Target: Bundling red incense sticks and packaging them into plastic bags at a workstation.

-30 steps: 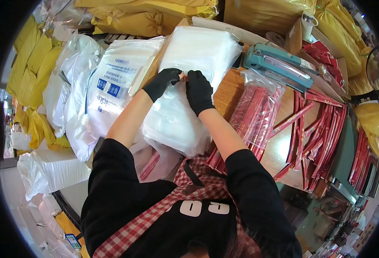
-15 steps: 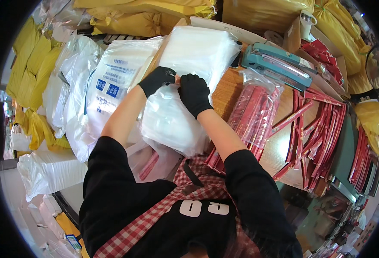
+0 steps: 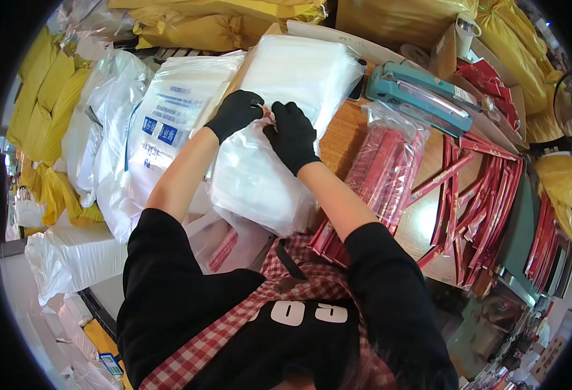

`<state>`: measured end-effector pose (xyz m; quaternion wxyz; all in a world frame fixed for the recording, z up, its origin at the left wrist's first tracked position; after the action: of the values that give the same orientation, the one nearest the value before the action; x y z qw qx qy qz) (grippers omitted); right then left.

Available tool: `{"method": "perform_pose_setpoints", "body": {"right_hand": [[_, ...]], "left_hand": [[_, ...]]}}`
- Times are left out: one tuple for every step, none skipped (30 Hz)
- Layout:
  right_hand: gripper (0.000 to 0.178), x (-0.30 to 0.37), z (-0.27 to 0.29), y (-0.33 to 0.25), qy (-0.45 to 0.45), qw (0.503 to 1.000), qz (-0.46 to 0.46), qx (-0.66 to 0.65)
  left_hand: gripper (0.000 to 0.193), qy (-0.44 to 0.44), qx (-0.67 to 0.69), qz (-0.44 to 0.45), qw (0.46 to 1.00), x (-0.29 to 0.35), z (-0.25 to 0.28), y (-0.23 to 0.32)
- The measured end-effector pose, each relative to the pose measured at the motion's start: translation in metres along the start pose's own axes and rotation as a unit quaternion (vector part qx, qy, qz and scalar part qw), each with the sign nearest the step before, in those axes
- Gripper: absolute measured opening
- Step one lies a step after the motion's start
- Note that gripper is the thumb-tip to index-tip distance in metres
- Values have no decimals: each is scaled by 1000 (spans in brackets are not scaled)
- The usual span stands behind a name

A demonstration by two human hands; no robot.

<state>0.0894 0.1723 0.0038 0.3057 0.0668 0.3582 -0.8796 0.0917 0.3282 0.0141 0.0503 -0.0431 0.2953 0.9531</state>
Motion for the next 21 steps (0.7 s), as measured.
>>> {"method": "perform_pose_setpoints", "body": {"right_hand": [[20, -2, 2, -4, 42, 999, 20, -18], [20, -5, -2, -3, 45, 999, 16, -16], [20, -8, -10, 4, 12, 999, -29, 11], [21, -10, -17, 10, -19, 996, -79, 37], [20, -14, -19, 7, -32, 995, -80, 45], [14, -14, -26, 6, 1, 997, -38, 68], [10, -12, -24, 5, 42, 997, 0, 58], [10, -10, -26, 6, 49, 997, -3, 55], [10, -11, -27, 14, 23, 998, -37, 48], [11, -11, -32, 11, 26, 999, -30, 24], [12, -11, -29, 5, 2, 999, -52, 11], [13, -11, -21, 7, -6, 998, -66, -6], [14, -4, -8, 2, -25, 998, -48, -12], [16, 3, 9, -3, -46, 998, -29, -19], [20, 14, 36, -5, -49, 998, -23, -34], [25, 31, 68, 4, -49, 998, -21, -44], [29, 54, 98, 20, 29, 999, -25, -38], [34, 79, 129, 37, 105, 994, -25, -31], [43, 101, 143, 62, 152, 987, -43, -41], [44, 123, 163, 84, 199, 976, -58, 64], [42, 144, 179, 98, 221, 964, -132, 69]], "left_hand": [[19, -10, -26, -5, 1000, -3, -1, -1], [19, -20, -50, -10, 998, -5, -4, -2], [19, -24, -49, -16, 998, -4, -5, -3], [18, 35, -53, -50, 997, -3, -2, -6], [18, 97, -56, -84, 990, -2, 3, -11], [16, 72, -164, -81, 980, -4, 4, -33], [21, 85, 21, -51, 995, -2, 10, -49], [20, 40, -2, 42, 998, 0, 14, -66], [23, 37, 48, 74, 995, 0, 14, -57], [23, 47, -22, 30, 998, 5, 14, -56], [25, 56, 5, 1, 998, 11, 5, -44], [24, 52, -28, 60, 996, 9, -3, -28], [27, 61, -18, 16, 998, 15, -4, -20], [32, 73, -8, -26, 997, 21, -5, -14], [37, 119, -121, -58, 984, 26, 1, 16], [42, 165, -229, -95, 955, 25, 8, 60], [48, 145, -184, -85, 969, 23, 10, 90], [47, 155, -151, -141, 966, 22, 5, 111], [46, 105, -52, -125, 985, 32, -7, 117], [46, 53, 54, -114, 991, 38, -25, 127], [51, -19, 127, -60, 990, 47, -42, 142]]}}
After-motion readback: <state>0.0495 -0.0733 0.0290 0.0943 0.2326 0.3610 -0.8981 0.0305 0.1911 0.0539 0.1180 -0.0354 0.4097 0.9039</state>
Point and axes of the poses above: each hand's wrist, its own x-axis away from the middle knuckle, its own z-axis out of the back of the hand, y = z × x, the point moved 4 cm from there along -x, towards the middle knuckle, and after that the axes turned 2 degrees about -z, right-handed, at the moved point
